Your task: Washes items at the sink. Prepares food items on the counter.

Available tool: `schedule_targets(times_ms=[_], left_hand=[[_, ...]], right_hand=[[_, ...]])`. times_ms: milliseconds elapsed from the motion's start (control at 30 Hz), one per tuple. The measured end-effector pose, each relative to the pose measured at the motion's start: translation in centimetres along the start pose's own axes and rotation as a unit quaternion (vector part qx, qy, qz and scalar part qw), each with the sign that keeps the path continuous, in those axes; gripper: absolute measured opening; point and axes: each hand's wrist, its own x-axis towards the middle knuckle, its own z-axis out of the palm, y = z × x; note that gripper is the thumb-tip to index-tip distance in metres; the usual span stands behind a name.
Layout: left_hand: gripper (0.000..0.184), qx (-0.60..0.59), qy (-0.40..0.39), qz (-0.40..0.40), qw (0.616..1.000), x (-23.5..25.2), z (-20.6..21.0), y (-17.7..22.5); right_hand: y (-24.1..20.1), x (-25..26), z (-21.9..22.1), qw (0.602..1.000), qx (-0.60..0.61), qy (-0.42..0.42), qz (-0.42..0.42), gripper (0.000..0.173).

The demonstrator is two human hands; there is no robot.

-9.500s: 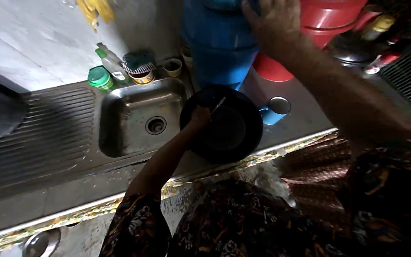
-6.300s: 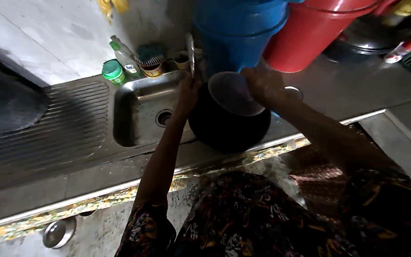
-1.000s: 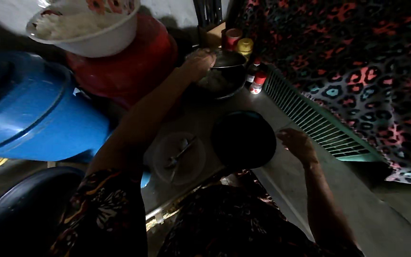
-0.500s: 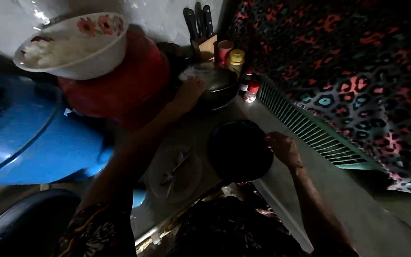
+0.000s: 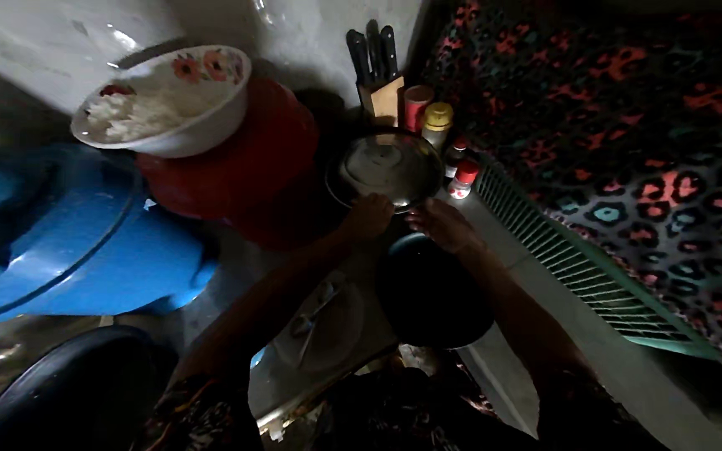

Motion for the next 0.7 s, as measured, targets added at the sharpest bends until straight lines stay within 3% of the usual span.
schedule_targets(times_ms=[133,200,300,367,500,567,600,700], left_hand=[[0.027,-0.023,0.03,-0.012,0.999,-1.1,-0.9,0.8],[0.026,-0.058,0.093,-0.019,0.994,-2.8,-1.7,0.5],[0.04,-0.201,0.114,-0.065,0.971,-7.0,-5.6,0.4],[0.041,-0.357,0.131,-0.097,0.92,-10.8,-8.9,0.2],[0.047,-0.584,0.161,-0.217,0.766,-18.3,-13.9,-2.2],[0.051,-0.66,0.181,-0.237,0.69,-21.5,-15.5,-5.2],[0.048,-0.694,0.198,-0.234,0.651,-22.8,-15.8,-7.2],[0.046,-0.749,0.279,-0.213,0.562,-25.4,-15.3,-13.5]], right_hand=[[-0.5,2.2,2.9,0.983,0.157,0.078,0.054,0.026],[-1.7,2.5,4.6,0.975,0.172,0.13,0.049,0.014],[-4.3,0.9,6.1,0.983,0.133,0.126,-0.007,0.016],[-6.6,-0.9,6.9,0.992,0.071,0.096,-0.042,0.02],[-13.1,-6.0,9.7,0.979,-0.14,0.106,-0.105,0.022],[-16.5,-8.9,11.2,0.928,-0.317,0.122,-0.152,0.013],[-18.1,-10.4,11.6,0.881,-0.42,0.128,-0.177,0.012],[-21.7,-13.7,12.1,0.683,-0.669,0.149,-0.253,0.023]])
